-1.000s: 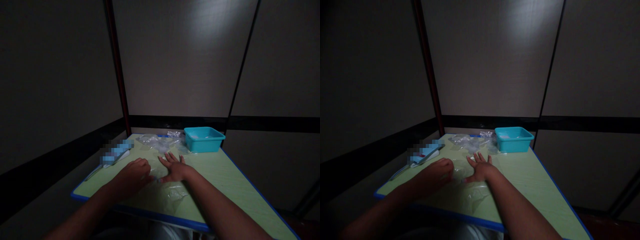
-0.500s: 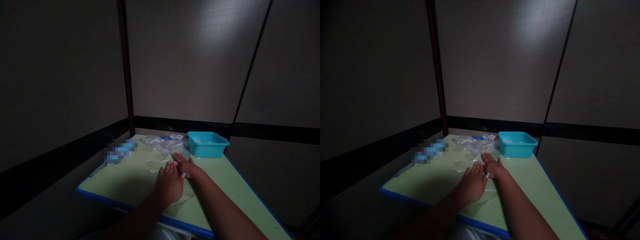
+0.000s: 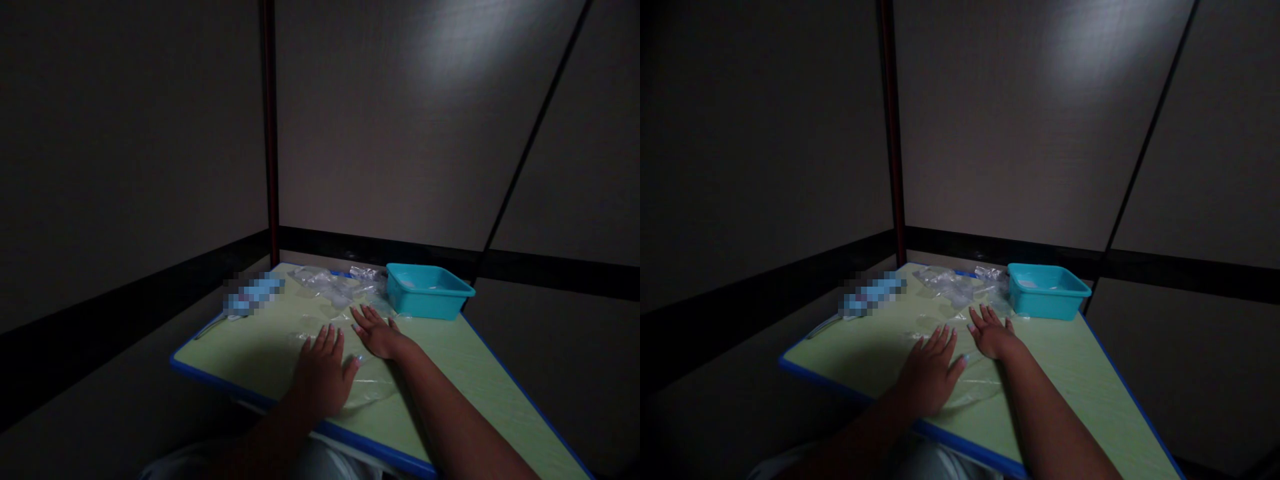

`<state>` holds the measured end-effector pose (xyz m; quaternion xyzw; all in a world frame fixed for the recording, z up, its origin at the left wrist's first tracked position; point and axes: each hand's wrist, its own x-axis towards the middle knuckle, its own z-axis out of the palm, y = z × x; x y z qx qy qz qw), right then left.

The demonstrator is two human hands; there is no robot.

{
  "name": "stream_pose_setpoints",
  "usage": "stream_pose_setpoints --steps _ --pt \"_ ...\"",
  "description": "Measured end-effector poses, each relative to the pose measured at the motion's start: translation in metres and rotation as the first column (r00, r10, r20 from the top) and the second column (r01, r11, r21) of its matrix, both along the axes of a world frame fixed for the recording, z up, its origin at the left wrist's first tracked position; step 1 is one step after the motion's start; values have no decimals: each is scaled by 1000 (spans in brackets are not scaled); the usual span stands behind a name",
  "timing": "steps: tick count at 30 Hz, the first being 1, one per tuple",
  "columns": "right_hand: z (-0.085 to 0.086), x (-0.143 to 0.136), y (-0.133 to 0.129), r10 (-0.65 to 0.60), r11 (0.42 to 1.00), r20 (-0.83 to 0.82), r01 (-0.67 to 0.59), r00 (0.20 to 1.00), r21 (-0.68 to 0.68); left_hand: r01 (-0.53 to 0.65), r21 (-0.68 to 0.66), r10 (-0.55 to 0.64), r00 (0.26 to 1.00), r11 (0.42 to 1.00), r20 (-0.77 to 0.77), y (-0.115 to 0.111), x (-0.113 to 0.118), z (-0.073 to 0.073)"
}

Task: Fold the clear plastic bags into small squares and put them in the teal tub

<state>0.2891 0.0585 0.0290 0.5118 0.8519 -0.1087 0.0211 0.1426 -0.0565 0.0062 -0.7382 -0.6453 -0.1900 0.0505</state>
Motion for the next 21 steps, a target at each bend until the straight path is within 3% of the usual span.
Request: stream_pose_setpoints --steps 15,18,21 --pt "0 0 1 -25 1000 23 25 999 -11 -117 -37 112 986 992 -126 -19 -61 -4" --pt "0 -1 1 -25 1000 18 25 1000 -15 -171 -9 167 974 985 -150 -21 -64 -3" --pt "2 -1 0 -26 1000 8 26 1000 -5 -183 33 186 970 983 -155 -22 -54 8"
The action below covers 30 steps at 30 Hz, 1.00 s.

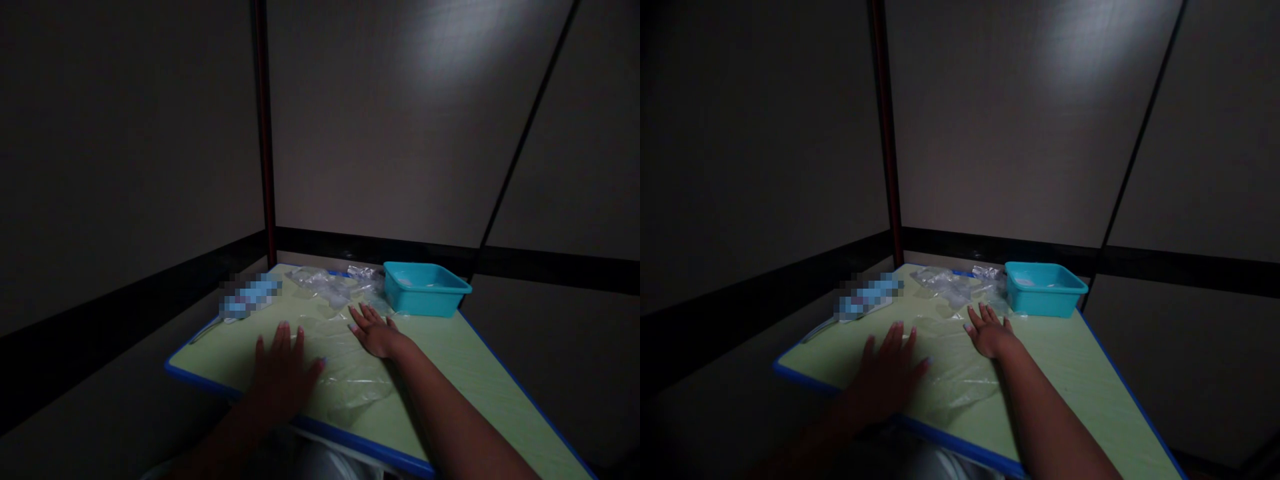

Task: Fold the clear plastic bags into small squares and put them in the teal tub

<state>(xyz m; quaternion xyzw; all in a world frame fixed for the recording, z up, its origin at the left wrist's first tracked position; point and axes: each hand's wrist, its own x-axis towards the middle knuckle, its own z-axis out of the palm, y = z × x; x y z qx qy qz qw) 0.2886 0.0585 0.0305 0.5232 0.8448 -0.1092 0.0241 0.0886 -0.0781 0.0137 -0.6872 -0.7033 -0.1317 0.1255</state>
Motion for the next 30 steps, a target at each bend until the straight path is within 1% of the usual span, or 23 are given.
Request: stream_pose_setpoints --steps 2,4,6,7,9,11,12,14,15,16,20,26,30 --pt "2 1 0 -9 1000 -9 10 1000 22 87 -1 -87 996 996 37 2 16 11" --pt "3 1 1 -23 999 -1 23 1000 45 221 -40 -215 971 975 105 7 35 23" --pt "3 2 2 -28 999 29 26 999 46 384 -88 -367 916 919 162 17 54 32" --pt "3 3 3 -26 999 55 25 998 25 429 -105 -405 894 897 192 24 61 34" --pt "3 4 4 5 999 110 -1 994 -38 489 -121 -453 859 864 238 41 72 36" --pt "4 5 4 57 995 135 -45 989 -87 541 -126 -493 823 832 282 61 76 32" --pt "4 6 4 76 994 132 -64 988 -94 560 -162 -495 809 813 316 70 76 29" --pt "6 6 2 79 994 122 -68 989 -87 560 -235 -470 812 795 346 85 71 21" --pt "6 6 2 62 995 124 -51 990 -89 552 -253 -469 823 795 321 91 67 17" --pt "7 5 1 44 995 125 -32 991 -91 537 -261 -467 837 803 284 95 62 14" --pt "9 2 -2 3 996 101 6 995 -94 489 -269 -434 868 830 240 103 33 5" --pt "11 0 -7 -25 994 82 34 996 -107 383 -289 -342 922 877 183 109 -17 4" --pt "13 2 -9 -14 995 67 20 998 -94 368 -297 -337 929 881 150 110 -34 5"
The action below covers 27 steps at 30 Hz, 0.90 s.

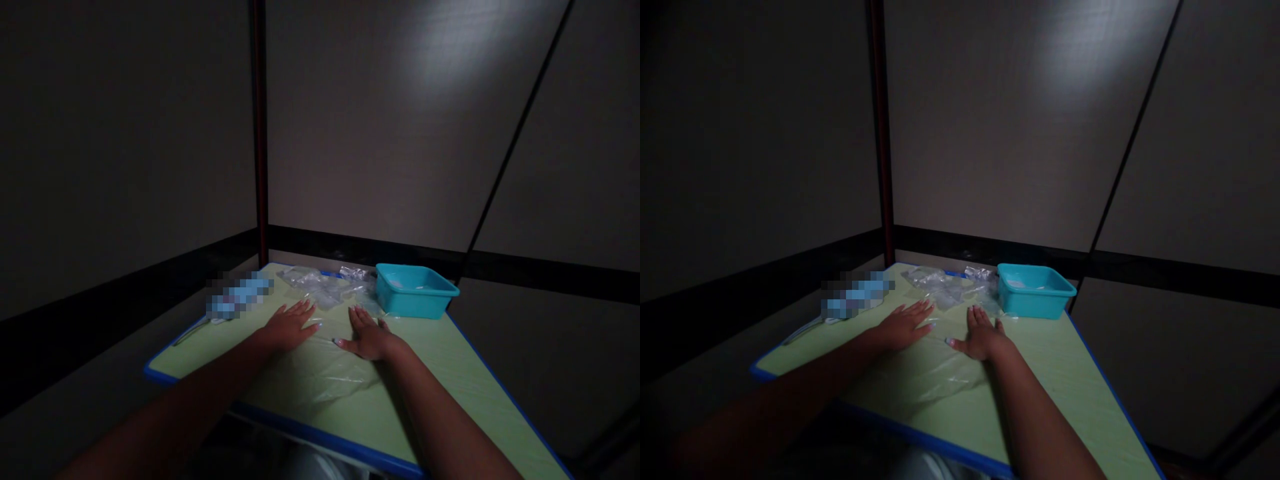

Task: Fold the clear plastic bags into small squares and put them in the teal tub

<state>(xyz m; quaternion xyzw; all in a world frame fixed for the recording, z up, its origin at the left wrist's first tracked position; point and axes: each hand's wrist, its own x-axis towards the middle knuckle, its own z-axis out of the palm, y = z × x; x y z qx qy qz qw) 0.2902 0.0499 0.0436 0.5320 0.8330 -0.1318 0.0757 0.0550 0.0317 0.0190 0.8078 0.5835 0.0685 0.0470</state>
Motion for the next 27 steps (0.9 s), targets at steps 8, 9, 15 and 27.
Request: stream_pose_setpoints --steps 8,9,15,27 --pt "13 -2 -12 223 973 -163 -229 961 -18 4 66 -2 999 998 -36 -4 -3 8" --pt "13 -4 -13 275 957 -166 -286 947 -49 6 112 -1 999 994 -44 -7 -1 12" --pt "10 -9 -15 376 910 -161 -397 912 -123 -7 385 6 1000 923 3 -40 32 31" --pt "13 -6 -14 390 901 -133 -407 911 -149 296 -20 -297 954 955 -49 -94 19 21"
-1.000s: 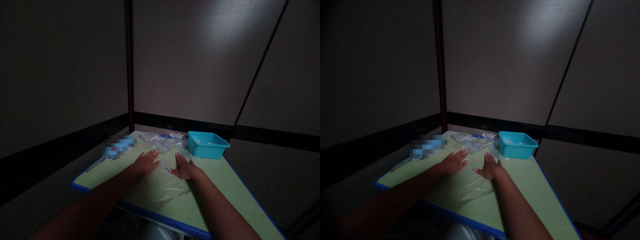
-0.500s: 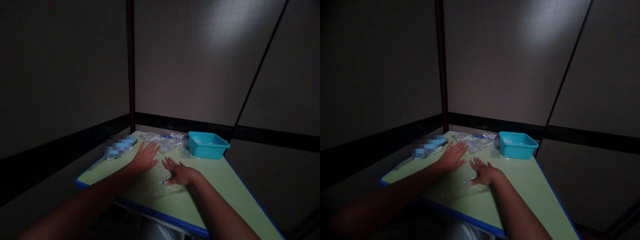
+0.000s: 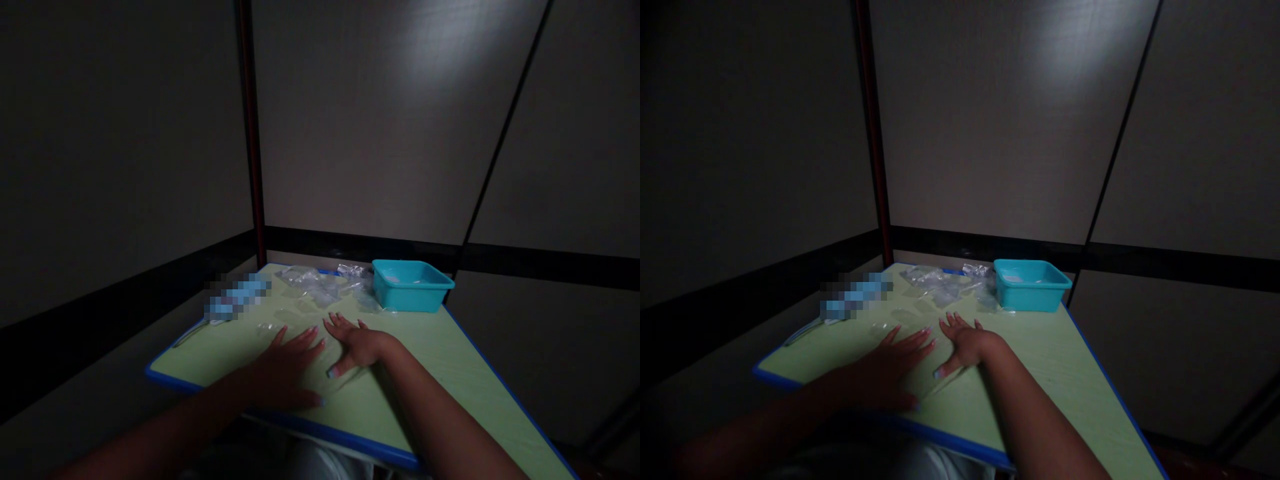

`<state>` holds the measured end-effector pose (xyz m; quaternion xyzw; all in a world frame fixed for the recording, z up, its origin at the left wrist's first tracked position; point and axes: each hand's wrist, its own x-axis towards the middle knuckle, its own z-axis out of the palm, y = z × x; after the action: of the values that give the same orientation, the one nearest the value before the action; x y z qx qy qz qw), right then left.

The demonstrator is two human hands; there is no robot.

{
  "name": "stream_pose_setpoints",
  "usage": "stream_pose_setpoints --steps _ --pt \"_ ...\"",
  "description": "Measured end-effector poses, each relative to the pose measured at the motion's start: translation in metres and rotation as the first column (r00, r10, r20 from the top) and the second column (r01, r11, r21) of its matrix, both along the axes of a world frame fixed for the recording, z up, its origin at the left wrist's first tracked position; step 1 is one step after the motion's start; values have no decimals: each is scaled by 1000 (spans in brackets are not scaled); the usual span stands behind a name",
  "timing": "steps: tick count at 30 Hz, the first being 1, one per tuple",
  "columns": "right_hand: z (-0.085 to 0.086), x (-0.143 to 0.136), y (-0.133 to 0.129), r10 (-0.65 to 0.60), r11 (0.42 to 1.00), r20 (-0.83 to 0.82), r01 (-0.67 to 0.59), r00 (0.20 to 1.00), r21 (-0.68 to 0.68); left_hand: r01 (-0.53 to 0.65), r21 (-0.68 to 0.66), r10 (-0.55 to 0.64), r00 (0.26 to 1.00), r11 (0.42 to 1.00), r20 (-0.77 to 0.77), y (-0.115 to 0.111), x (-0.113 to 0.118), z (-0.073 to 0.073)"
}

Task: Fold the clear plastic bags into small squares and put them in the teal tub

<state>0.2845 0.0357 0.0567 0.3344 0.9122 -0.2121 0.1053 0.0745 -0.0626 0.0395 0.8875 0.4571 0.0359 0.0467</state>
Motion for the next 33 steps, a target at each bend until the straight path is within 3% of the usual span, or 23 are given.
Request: stream_pose_setpoints --steps 7,11,15,21,24,29,33 --pt "3 0 -1 -4 1000 8 5 1000 -29 57 -31 -57 998 998 -4 -8 -13 0" --pt "3 1 -2 -8 1000 -9 8 1000 -24 145 125 -157 984 981 89 -25 -23 0" --pt "5 3 -2 -27 999 -56 25 998 -44 234 171 -251 964 957 86 -36 -32 -11" --pt "13 13 0 -73 997 -147 69 986 -33 84 209 -113 984 974 134 -31 -39 -28" --pt "13 15 3 -100 995 -94 99 990 -19 82 160 -111 977 984 181 -28 -39 -28" --pt "7 14 8 -109 994 8 109 994 -21 91 119 -117 965 989 234 -29 -36 -22" --pt "6 13 9 -114 993 17 114 993 -16 36 148 -84 941 988 328 -26 -28 -7"
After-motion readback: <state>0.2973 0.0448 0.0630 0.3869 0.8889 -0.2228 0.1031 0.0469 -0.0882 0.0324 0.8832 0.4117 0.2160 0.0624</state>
